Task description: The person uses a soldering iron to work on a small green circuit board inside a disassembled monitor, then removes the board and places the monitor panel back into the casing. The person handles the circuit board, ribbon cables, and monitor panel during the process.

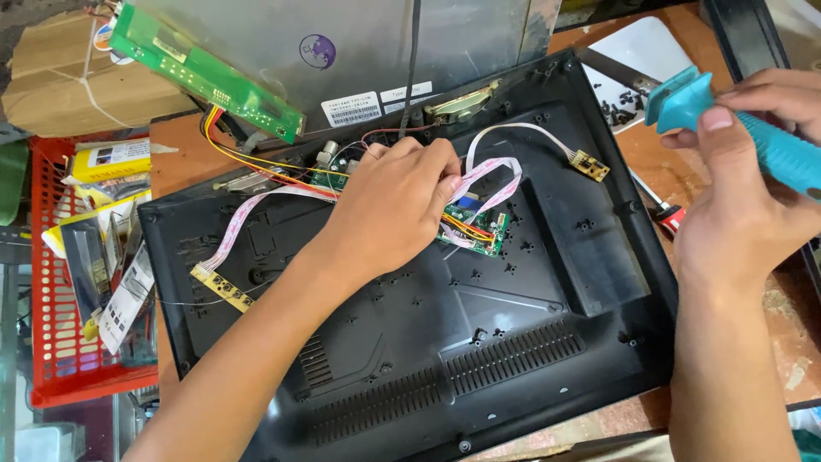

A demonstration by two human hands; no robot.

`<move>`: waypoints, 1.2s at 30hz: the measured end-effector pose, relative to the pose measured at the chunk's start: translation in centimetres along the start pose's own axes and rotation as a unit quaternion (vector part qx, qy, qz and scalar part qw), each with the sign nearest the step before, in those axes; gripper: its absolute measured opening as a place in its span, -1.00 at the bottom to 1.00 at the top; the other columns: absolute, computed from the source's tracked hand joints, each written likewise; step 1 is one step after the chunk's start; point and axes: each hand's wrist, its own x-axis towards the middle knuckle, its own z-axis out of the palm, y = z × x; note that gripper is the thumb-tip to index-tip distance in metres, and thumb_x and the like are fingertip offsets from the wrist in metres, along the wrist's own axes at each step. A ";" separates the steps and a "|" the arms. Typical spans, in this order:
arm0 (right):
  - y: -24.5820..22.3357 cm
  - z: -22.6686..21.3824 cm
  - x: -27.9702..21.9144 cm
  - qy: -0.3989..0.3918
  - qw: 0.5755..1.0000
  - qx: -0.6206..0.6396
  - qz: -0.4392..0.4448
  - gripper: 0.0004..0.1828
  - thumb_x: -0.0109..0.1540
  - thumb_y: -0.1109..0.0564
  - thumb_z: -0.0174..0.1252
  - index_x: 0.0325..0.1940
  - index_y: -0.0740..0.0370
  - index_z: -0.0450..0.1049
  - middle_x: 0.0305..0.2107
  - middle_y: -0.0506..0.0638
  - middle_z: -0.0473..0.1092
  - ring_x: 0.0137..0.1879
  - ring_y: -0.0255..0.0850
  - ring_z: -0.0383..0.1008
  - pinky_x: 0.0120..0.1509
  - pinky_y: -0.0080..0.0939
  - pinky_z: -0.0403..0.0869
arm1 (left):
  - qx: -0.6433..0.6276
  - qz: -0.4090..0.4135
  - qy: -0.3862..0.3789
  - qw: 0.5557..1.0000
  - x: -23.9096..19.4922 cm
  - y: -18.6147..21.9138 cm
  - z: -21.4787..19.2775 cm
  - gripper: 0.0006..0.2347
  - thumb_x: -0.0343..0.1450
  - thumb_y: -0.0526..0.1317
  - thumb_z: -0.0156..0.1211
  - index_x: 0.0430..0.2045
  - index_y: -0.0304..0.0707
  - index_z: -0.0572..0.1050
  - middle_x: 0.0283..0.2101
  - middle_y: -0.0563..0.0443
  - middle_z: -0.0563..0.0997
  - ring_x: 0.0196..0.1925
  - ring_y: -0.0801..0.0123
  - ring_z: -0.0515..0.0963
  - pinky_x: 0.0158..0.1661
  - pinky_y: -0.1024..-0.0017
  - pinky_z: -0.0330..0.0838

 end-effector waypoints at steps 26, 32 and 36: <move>0.9 0.4 -0.2 0.038 0.998 0.002 0.059 -0.80 0.71 0.16 0.00 0.19 0.42 0.31 0.16 0.19 0.24 0.12 0.03 0.38 0.17 -0.09 0.61 | 0.032 -0.084 0.300 0.950 -4.2 -6.1 -12.0 -0.82 0.68 -0.50 -0.03 -0.26 -0.41 0.52 -0.26 -0.03 0.70 -0.12 0.22 0.67 0.03 0.20 0.43; 2.5 -0.4 -0.4 0.003 0.989 -0.087 0.116 -0.54 0.72 -0.20 -0.18 0.27 0.26 0.33 0.12 0.06 0.38 -0.02 -0.18 0.47 0.17 -0.29 0.48 | 0.057 -0.158 0.285 0.944 -7.8 -11.4 -14.6 -0.95 0.76 -0.42 -0.02 0.00 -0.44 0.42 -0.03 -0.27 0.55 -0.36 0.33 0.67 -0.23 0.27 0.43; 5.6 -1.5 -0.9 -0.010 0.991 -0.082 0.109 -0.54 0.70 -0.14 -0.26 0.37 0.23 0.37 0.14 0.13 0.48 0.10 -0.13 0.50 0.18 -0.27 0.42 | -0.006 -0.197 0.284 0.938 -5.9 -13.1 -12.6 -0.85 0.70 -0.25 -0.13 -0.03 -0.33 0.40 -0.12 -0.13 0.56 -0.30 0.31 0.69 -0.20 0.21 0.40</move>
